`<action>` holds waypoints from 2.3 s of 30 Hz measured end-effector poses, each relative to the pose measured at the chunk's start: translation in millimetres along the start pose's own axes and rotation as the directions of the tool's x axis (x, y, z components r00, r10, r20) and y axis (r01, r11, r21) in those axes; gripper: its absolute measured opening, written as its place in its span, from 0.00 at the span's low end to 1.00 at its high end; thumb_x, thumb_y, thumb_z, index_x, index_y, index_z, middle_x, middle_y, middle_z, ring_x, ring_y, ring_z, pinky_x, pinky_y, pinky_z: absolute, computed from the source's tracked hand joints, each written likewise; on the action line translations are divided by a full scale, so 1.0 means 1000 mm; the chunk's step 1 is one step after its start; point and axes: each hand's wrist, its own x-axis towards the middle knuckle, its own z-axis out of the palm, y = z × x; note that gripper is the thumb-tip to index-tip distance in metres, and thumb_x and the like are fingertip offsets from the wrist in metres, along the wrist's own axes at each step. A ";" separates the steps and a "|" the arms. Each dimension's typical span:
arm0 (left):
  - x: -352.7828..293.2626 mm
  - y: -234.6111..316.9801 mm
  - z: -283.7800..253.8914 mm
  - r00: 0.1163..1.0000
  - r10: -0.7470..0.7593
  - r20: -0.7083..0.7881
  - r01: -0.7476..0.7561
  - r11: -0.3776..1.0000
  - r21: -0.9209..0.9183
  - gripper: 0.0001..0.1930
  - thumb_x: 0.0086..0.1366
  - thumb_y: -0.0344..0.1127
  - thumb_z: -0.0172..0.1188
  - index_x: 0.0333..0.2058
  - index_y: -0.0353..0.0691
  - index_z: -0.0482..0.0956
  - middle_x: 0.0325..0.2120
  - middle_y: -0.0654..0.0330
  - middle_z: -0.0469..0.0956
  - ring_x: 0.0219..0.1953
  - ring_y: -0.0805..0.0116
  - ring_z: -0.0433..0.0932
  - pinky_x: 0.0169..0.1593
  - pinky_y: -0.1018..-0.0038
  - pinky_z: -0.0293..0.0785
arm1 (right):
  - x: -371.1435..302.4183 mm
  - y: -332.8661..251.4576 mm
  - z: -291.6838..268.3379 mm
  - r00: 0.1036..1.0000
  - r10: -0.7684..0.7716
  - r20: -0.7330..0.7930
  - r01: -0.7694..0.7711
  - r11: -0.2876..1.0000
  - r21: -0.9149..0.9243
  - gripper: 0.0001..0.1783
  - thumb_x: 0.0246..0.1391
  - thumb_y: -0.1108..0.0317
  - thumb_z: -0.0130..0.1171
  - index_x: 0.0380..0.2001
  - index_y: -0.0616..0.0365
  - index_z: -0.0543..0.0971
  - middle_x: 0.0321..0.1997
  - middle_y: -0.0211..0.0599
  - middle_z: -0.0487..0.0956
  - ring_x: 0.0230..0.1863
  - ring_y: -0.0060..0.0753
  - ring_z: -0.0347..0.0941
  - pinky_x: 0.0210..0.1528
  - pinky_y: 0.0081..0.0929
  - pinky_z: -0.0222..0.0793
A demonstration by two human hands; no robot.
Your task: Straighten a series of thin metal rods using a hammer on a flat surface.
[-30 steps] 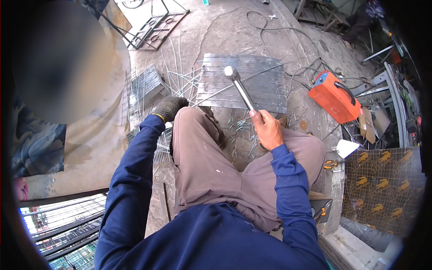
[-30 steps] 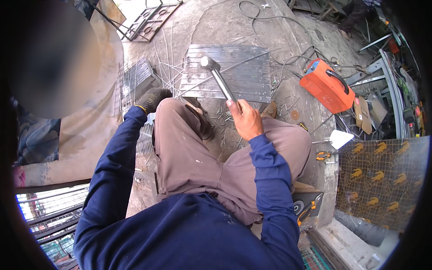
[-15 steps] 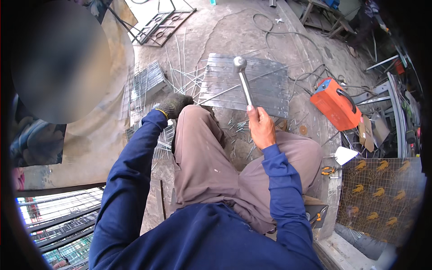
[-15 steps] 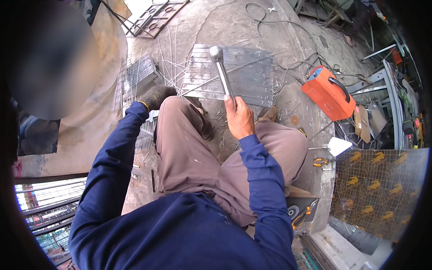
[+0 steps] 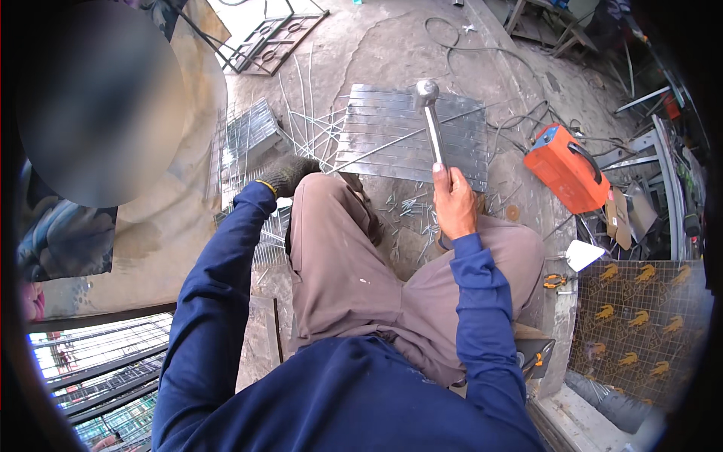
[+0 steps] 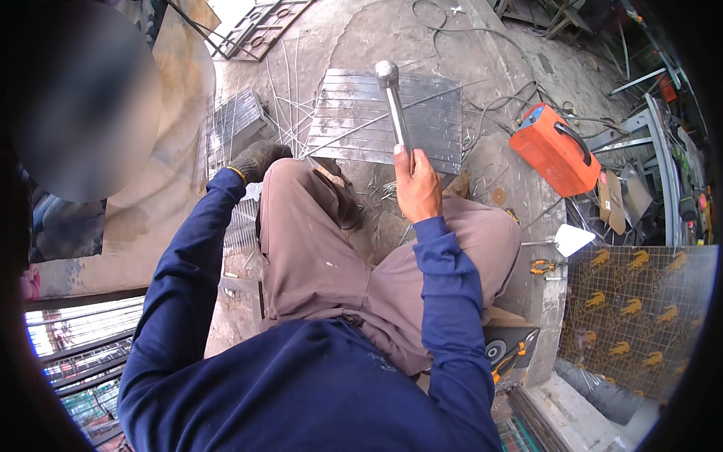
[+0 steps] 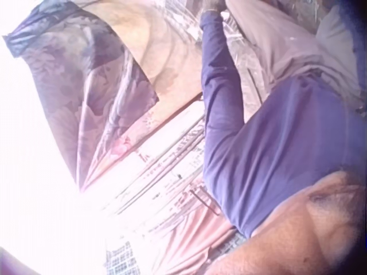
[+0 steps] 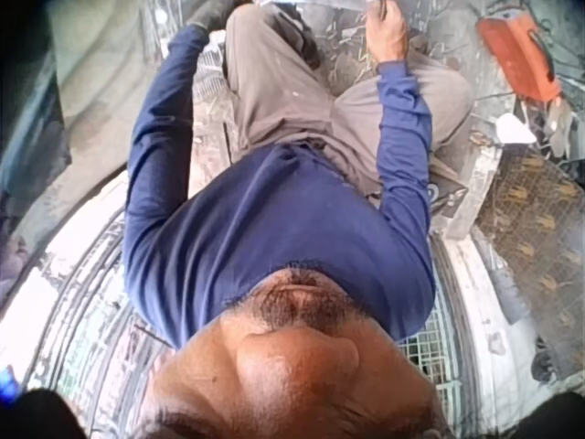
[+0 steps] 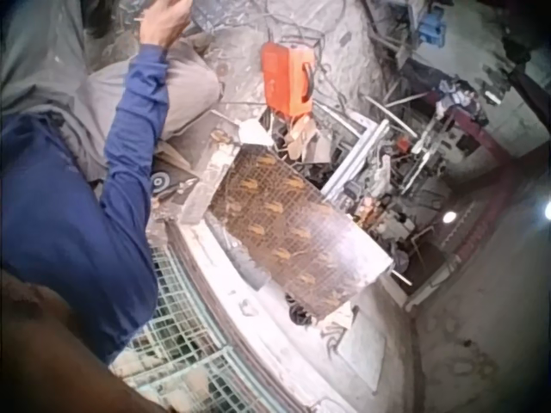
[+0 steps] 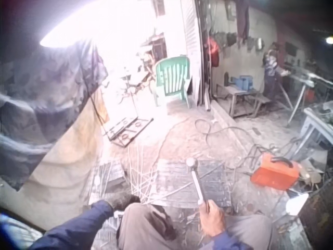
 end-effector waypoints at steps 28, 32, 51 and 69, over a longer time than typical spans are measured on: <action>-0.020 -0.019 -0.001 0.998 -0.050 -0.037 0.051 0.998 0.028 0.16 0.52 0.39 0.66 0.40 0.43 0.79 0.37 0.50 0.81 0.44 0.45 0.78 0.46 0.60 0.75 | 0.006 0.027 -0.027 0.993 0.098 -0.068 -0.101 0.994 -0.040 0.33 0.64 0.39 0.48 0.24 0.62 0.73 0.19 0.45 0.75 0.26 0.50 0.75 0.34 0.43 0.68; -0.026 -0.020 0.002 0.996 -0.060 -0.073 0.063 0.997 0.040 0.15 0.53 0.39 0.65 0.40 0.44 0.80 0.36 0.49 0.80 0.44 0.45 0.78 0.45 0.59 0.75 | 0.003 0.048 -0.025 0.978 0.200 -0.052 -0.197 0.979 0.057 0.33 0.64 0.39 0.49 0.24 0.62 0.73 0.19 0.46 0.75 0.26 0.51 0.74 0.34 0.44 0.67; -0.040 -0.028 -0.002 0.994 -0.039 -0.105 0.046 0.997 0.064 0.15 0.55 0.38 0.63 0.41 0.43 0.79 0.36 0.46 0.80 0.44 0.43 0.78 0.46 0.58 0.74 | 0.007 0.019 -0.036 0.985 0.010 -0.169 -0.013 1.000 -0.020 0.29 0.64 0.42 0.52 0.25 0.59 0.73 0.15 0.32 0.71 0.21 0.28 0.70 0.28 0.32 0.65; -0.042 -0.034 -0.012 0.996 -0.065 -0.057 0.068 0.997 0.043 0.12 0.60 0.37 0.58 0.42 0.44 0.82 0.40 0.50 0.82 0.44 0.47 0.80 0.46 0.61 0.76 | 0.005 0.025 -0.041 0.956 0.273 -0.103 -0.204 0.879 0.432 0.26 0.66 0.44 0.52 0.31 0.58 0.74 0.15 0.27 0.70 0.12 0.19 0.66 0.14 0.23 0.62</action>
